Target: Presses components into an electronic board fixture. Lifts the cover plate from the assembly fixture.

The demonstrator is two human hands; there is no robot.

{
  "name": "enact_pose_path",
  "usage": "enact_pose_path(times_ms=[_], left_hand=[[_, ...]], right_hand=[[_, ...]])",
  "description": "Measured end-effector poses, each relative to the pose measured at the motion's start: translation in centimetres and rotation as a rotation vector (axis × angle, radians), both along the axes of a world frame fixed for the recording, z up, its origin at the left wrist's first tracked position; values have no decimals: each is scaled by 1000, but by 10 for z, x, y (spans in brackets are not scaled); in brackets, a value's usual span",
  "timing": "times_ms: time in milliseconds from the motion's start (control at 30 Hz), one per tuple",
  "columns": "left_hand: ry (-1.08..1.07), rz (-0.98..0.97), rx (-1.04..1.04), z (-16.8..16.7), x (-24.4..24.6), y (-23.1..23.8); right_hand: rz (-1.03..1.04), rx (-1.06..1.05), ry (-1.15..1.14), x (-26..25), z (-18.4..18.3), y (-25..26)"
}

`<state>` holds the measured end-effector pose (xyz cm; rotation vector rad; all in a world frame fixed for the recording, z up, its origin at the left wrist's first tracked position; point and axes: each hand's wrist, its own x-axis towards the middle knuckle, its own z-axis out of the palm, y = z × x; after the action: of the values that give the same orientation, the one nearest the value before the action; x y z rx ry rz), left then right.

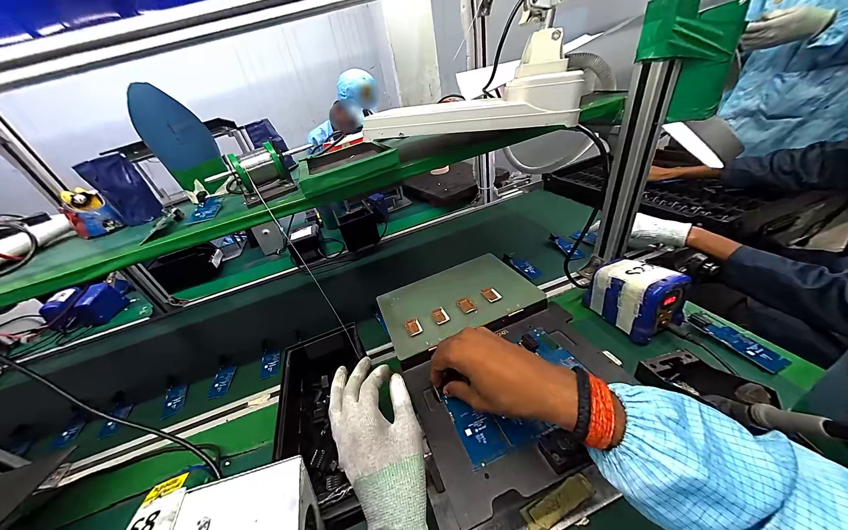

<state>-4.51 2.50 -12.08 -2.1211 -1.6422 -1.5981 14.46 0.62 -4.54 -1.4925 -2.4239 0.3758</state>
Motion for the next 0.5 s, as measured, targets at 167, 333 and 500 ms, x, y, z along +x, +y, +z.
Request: enact_pose_path(times_ms=[167,333,500], left_hand=[[10,-33,73,9,2,-6],[-9,-146,18,17,9,-3],[25,-154,-153,31,15,9]], right_hand=[[39,12,25,3,-3,-8],[45,93,46,1,-14,-14],[-4,61,72,-2,-10,-12]])
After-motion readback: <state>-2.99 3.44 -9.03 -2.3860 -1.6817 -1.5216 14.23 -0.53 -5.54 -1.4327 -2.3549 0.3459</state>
